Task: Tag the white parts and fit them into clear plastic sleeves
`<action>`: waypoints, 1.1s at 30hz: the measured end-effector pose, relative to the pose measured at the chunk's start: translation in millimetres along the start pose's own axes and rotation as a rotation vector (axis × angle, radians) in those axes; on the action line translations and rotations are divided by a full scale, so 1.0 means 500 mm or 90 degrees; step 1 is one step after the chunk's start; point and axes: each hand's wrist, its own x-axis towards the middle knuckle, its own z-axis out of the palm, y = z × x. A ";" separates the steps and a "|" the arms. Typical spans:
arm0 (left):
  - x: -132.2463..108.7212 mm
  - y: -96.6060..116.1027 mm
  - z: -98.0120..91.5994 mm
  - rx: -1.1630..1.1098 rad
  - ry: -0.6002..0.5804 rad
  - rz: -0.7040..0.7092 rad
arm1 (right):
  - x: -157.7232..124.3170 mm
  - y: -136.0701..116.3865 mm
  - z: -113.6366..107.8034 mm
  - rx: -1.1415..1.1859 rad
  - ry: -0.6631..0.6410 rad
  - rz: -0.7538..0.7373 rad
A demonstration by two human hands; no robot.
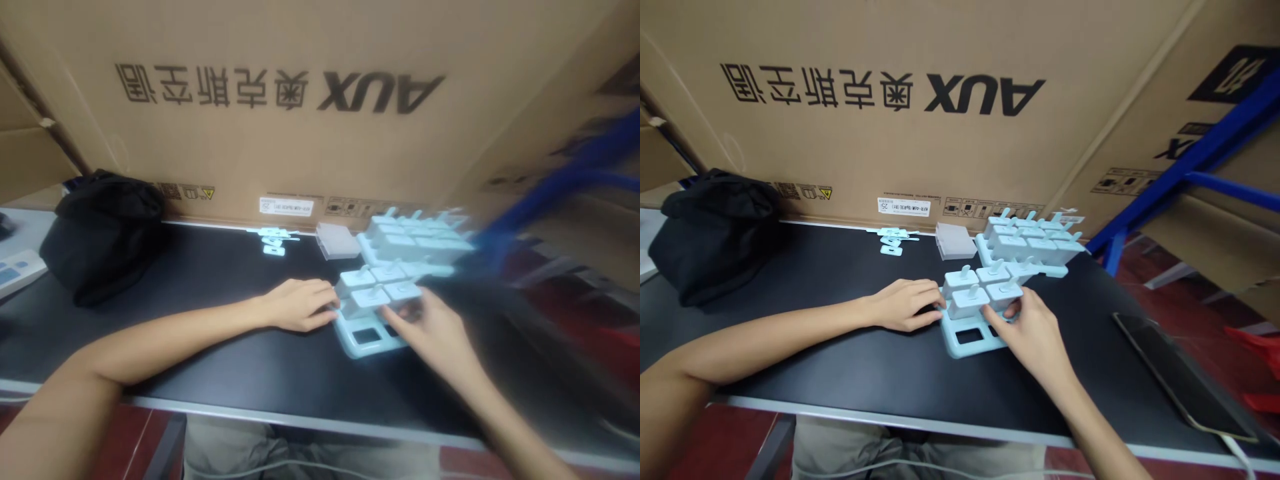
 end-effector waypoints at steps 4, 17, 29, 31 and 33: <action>0.000 0.000 0.000 0.003 -0.021 -0.029 | 0.006 -0.007 0.023 -0.046 0.030 0.008; -0.001 0.002 0.008 0.019 -0.025 -0.033 | -0.017 -0.020 0.033 -0.065 0.049 0.030; -0.002 -0.013 0.027 0.046 0.034 0.030 | -0.012 -0.021 0.026 -0.095 0.052 0.063; -0.003 -0.014 0.028 0.056 0.039 0.046 | -0.011 -0.027 0.020 -0.083 0.068 0.092; -0.002 -0.017 0.026 0.072 0.047 0.075 | -0.011 -0.033 0.011 -0.071 0.078 0.099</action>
